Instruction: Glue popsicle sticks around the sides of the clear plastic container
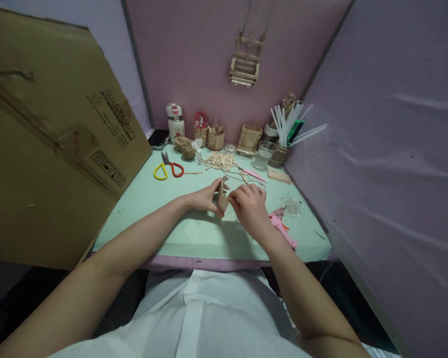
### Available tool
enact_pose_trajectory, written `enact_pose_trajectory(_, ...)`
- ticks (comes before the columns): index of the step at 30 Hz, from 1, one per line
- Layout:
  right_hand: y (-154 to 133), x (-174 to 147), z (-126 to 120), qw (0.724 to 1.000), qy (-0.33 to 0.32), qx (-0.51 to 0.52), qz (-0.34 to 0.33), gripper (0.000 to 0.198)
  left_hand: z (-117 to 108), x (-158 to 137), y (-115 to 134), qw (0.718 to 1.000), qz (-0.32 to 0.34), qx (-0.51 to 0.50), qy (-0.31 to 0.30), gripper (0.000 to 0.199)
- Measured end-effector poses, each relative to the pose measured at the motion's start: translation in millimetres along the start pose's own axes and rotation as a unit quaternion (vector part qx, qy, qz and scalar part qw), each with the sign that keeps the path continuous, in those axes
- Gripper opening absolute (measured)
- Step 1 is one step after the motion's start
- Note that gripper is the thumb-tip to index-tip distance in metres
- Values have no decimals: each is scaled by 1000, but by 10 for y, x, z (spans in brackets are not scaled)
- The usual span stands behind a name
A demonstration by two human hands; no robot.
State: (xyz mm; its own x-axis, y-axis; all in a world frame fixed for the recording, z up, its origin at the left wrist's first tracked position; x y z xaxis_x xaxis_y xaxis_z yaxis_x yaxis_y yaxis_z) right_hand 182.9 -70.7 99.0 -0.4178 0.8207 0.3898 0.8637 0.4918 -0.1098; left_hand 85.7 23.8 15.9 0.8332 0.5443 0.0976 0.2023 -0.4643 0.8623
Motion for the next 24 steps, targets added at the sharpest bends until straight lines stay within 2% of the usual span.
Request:
enact_pose_trajectory(9,5,-10,0,1000,7,7,1,24,-8,-13,29,1000,2,-7,1,128)
enact_pose_trajectory(12,51,-49,-74,999,34,23,10,24,-12,-11,16,1000,2,-14,3,129)
enact_pose_trajectory(16,283,-212,-149,993,83,58,67,43,-4,-11,8,999,-4,-35,-1,129)
enact_pose_trajectory(20,558,-411,78,985,43,95,135,69,-5,-16,12,999,-11,-30,-1,132)
enact_pose_trajectory(24,656,-507,376,974,-17,123,189,82,3,-22,18,999,-5,-30,-11,136)
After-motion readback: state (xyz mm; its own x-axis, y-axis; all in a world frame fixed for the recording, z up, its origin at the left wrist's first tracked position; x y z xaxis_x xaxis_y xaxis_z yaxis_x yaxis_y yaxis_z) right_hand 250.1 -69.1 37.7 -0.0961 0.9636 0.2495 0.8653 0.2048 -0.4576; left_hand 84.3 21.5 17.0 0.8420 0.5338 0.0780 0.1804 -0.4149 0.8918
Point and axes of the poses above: each hand's wrist, its own x-axis towards the middle knuckle, its own z-axis out of the palm, y = z × x, the point moved 8 cm from there along x, towards the middle knuckle, and after that the axes turned 10 degrees about -y, right-handed, at the moved point
